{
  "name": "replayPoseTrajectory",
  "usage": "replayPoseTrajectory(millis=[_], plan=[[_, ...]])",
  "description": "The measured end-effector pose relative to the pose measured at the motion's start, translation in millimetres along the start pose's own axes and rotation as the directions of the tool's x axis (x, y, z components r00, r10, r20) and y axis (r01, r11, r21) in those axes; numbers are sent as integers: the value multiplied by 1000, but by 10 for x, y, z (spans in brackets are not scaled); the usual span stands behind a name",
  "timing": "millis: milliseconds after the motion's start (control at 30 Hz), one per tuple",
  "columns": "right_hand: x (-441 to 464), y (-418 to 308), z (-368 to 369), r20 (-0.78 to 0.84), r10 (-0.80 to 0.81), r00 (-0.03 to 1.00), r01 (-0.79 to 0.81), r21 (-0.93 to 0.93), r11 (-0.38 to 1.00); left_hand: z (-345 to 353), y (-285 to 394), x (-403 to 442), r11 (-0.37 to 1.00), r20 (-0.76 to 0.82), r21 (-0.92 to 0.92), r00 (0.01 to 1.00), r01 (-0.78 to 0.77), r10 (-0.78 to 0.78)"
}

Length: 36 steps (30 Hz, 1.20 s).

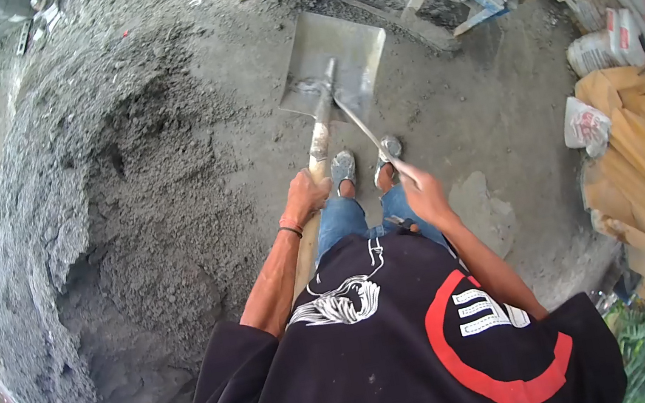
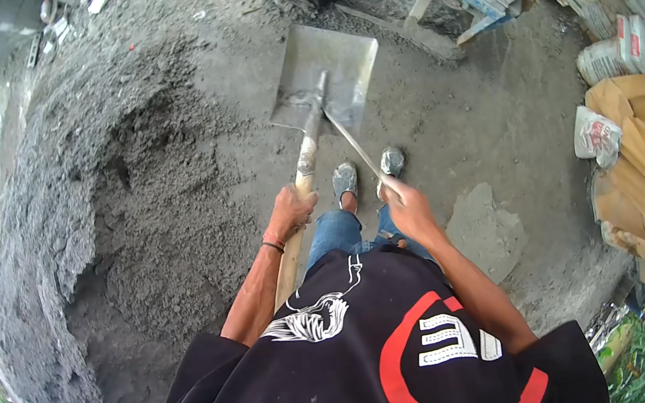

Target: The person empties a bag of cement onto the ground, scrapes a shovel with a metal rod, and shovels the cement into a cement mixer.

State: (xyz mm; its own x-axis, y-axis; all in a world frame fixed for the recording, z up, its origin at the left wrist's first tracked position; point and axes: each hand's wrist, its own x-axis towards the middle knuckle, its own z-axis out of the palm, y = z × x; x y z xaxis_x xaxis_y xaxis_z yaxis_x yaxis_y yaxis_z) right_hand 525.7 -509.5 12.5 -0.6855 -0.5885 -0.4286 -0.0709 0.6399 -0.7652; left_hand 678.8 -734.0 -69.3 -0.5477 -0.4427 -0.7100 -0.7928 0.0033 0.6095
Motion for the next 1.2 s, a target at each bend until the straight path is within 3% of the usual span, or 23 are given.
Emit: replayPoseTrajectory(millis=[67, 133, 267, 300, 333, 367, 433, 467, 600, 667, 767, 833, 867, 933, 1033, 1067, 1133, 1200], plan=[[336, 88, 56, -26, 41, 999, -39, 47, 998, 45, 91, -11, 976, -59, 204, 994, -80, 93], [456, -104, 32, -53, 45, 998, -39, 116, 993, -16, 329, -67, 963, -155, 263, 982, -63, 107], [225, -70, -111, -17, -139, 990, 140, 113, 984, -45, 397, -131, 925, -295, 376, 940, -52, 173], [230, 54, -54, -7, -187, 982, 187, 110, 976, -84, 342, -136, 922, -289, 382, 941, -56, 177], [292, 181, -52, 51, -26, 998, 19, 140, 990, -121, 258, -172, 929, -240, 356, 951, -101, 195], [442, 297, -67, 52, -31, 998, 24, 138, 990, -145, 215, -156, 935, -202, 323, 955, -145, 217], [681, 409, -47, -78, -183, 980, 188, 66, 980, -183, 215, -248, 955, -176, 265, 968, -129, 180], [725, 395, -86, -38, -96, 995, 100, 126, 987, -182, 183, -375, 972, -132, 209, 982, -108, 138], [242, 88, -329, 84, -102, 991, 90, 141, 986, -162, 217, -424, 979, -152, 200, 986, -37, 68], [210, 76, -113, 95, -81, 992, 65, 162, 985, -109, 194, -331, 945, -221, 322, 966, -54, 131], [529, 69, 291, 96, 48, 994, -66, 195, 979, 37, 244, -197, 927, -229, 374, 970, 12, 80], [737, -209, 366, 124, 128, 984, -134, 42, 990, 63, 180, -198, 923, -254, 385, 963, 18, 87], [664, -282, 362, 112, 123, 986, -130, 53, 990, 32, 180, -138, 921, -284, 390, 953, 15, 105], [383, -327, 375, 195, -77, 978, 66, 60, 996, 25, 265, -154, 917, -292, 397, 952, 32, 93], [570, -176, 644, 53, -52, 997, 47, 84, 995, 33, 294, -247, 915, -276, 399, 959, 59, 58], [814, -21, 779, 39, 49, 998, -54, 139, 989, 60, 319, -229, 919, -263, 388, 964, 65, 44], [766, -202, 676, 78, 85, 993, -96, 149, 984, 132, 182, -227, 925, -268, 380, 960, 32, 77], [546, -280, 639, 75, -32, 997, 17, 198, 980, 104, 78, -130, 923, -260, 383, 956, -25, 134]])
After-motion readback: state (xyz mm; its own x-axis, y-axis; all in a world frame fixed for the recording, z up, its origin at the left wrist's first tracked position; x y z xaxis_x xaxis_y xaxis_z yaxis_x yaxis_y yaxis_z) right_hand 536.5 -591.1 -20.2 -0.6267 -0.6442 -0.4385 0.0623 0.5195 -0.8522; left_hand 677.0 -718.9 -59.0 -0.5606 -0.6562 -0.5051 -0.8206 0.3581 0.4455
